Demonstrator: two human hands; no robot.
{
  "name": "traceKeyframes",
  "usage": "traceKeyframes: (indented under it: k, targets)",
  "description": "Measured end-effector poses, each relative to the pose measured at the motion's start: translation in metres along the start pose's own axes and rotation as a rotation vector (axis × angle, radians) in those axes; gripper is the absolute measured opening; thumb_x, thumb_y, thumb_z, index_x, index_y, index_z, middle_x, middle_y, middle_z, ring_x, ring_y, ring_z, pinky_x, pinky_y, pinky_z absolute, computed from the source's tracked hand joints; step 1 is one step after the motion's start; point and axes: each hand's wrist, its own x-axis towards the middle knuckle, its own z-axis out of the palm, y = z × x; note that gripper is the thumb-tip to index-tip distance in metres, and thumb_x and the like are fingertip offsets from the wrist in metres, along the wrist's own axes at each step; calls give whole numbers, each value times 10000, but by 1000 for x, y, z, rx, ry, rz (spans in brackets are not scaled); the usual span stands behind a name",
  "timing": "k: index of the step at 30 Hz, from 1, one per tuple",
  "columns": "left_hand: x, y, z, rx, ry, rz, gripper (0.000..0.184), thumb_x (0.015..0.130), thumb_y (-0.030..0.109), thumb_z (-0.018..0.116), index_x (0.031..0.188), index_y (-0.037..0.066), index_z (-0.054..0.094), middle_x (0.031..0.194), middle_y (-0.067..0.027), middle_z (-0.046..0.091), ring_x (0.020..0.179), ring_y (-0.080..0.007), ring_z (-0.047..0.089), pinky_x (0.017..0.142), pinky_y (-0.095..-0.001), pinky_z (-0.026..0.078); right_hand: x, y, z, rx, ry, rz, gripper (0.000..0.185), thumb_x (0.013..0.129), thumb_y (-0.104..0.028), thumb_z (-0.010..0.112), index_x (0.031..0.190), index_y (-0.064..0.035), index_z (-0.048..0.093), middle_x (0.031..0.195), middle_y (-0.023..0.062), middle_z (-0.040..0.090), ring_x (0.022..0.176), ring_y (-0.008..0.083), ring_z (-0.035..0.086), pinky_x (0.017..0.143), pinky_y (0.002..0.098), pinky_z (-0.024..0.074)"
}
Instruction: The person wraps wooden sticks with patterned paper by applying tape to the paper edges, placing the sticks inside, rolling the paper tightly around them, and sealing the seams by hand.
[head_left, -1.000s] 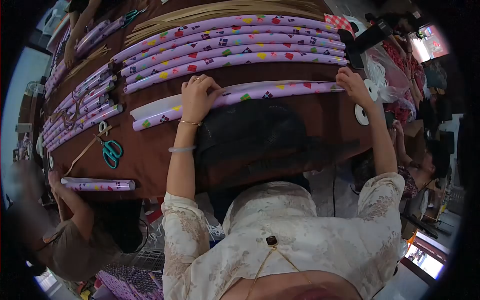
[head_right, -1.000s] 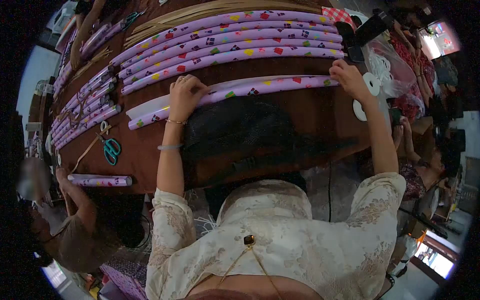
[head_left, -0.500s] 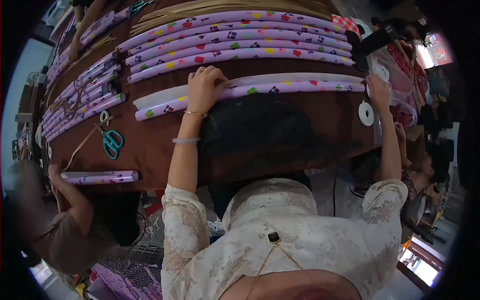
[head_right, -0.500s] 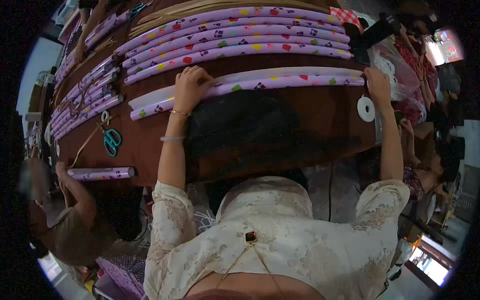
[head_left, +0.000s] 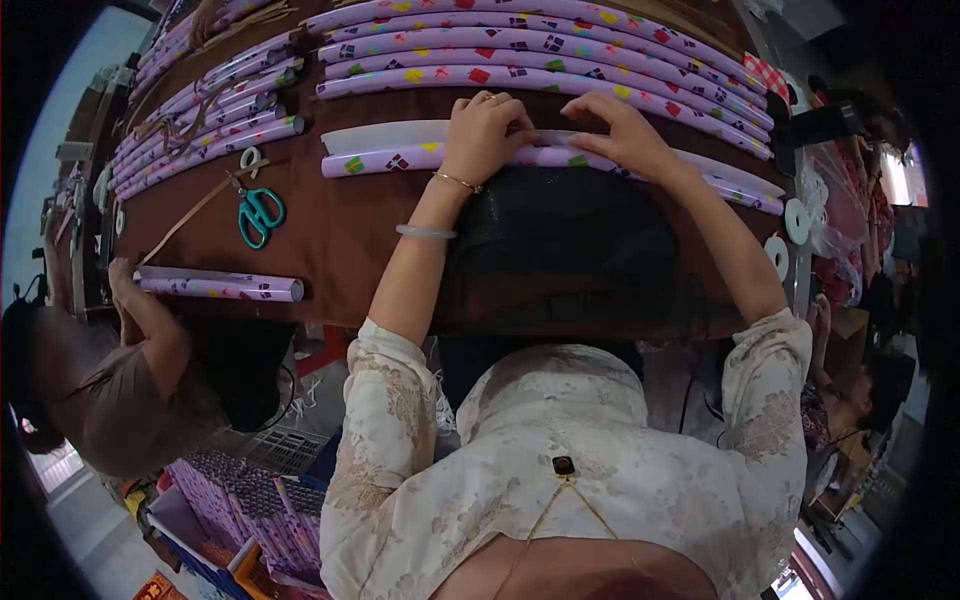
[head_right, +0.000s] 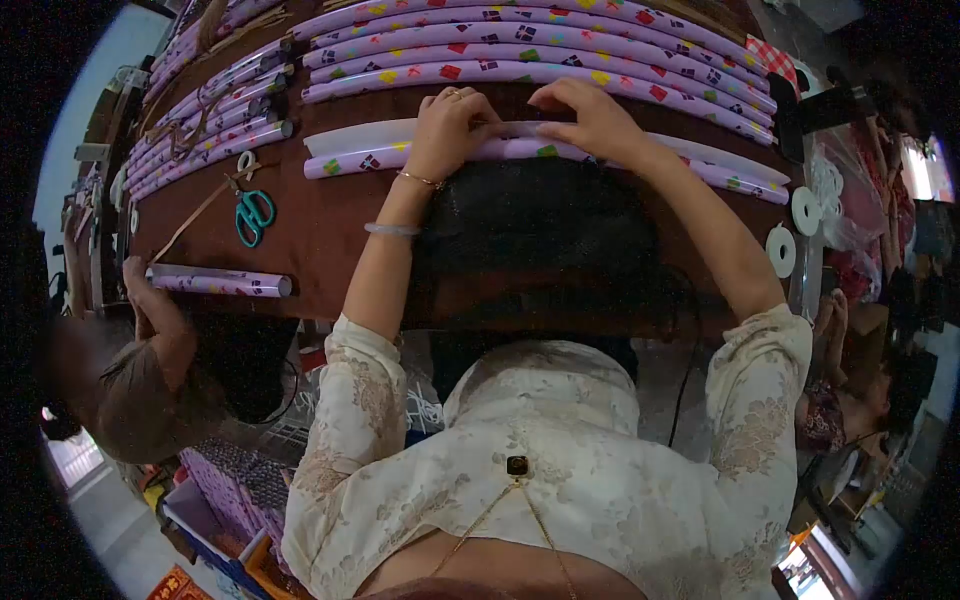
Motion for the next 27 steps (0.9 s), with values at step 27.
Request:
traceKeyframes:
  k: [27]
  targets:
    - [-1,0,2,-9,82,48,107,656,234,678,675,160,603,726,27,580,811,-184,548,716,-346,355,-8,-7,2,-349,56,-197,92,744,-136,630,815,-95,590,785,17,589,771,183,557,720,292,347]
